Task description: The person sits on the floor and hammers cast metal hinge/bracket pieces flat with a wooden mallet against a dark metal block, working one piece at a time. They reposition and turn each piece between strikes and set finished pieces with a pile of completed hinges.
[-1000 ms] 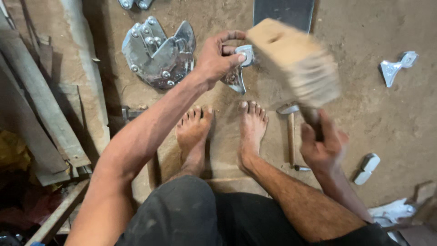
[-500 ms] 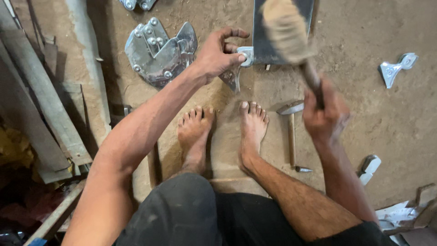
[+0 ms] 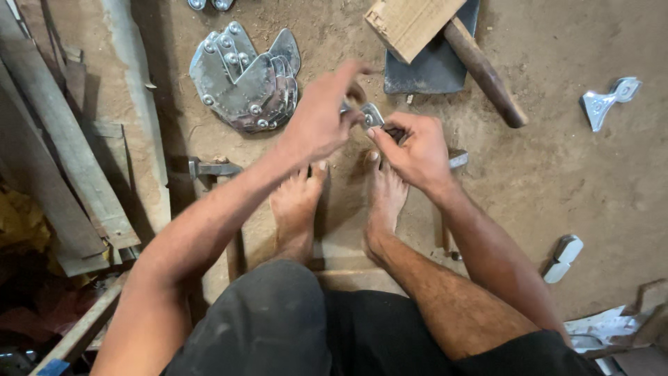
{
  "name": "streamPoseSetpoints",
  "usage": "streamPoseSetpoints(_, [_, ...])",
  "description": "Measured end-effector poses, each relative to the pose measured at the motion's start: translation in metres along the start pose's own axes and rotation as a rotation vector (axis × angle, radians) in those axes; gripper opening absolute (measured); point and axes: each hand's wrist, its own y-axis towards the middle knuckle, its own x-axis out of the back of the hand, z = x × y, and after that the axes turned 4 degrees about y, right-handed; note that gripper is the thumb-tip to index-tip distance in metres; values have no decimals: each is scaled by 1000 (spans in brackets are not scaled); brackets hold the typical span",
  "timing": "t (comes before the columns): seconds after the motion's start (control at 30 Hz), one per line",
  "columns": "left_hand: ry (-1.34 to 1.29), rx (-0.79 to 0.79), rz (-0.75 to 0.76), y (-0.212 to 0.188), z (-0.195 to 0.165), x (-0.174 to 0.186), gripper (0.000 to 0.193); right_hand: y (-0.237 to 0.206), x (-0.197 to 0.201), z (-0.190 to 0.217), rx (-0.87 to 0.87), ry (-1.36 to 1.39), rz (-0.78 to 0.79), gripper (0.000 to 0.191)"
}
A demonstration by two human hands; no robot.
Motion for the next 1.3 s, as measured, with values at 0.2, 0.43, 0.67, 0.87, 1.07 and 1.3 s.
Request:
streamPoseSetpoints(0.2, [-1246,929,24,-38,21,-61,18,-17,-18,-9,25,201,-195,13])
streamPoseSetpoints(0.43, [-1269,742,-291,-11,67,-94,10,-10,39,-9,453,-837,-473,38])
streamPoseSetpoints(0.67, [-1373,679,-295,11,68,-87,6,-31,84,-42,-52,-553,-295,28])
streamPoseSetpoints(0.87, [-1304,697,-350,8,69,-97,6,-109,54,-48,-172,-265,-261,29])
streamPoseSetpoints(1.07, [-1350,659,-357,9,73,-98,6,-121,49,-37,1,-377,-247,32])
streamPoseSetpoints(1.3, [-1280,689,-346,6,71,-97,5,-120,50,-43,-17,-462,-263,21])
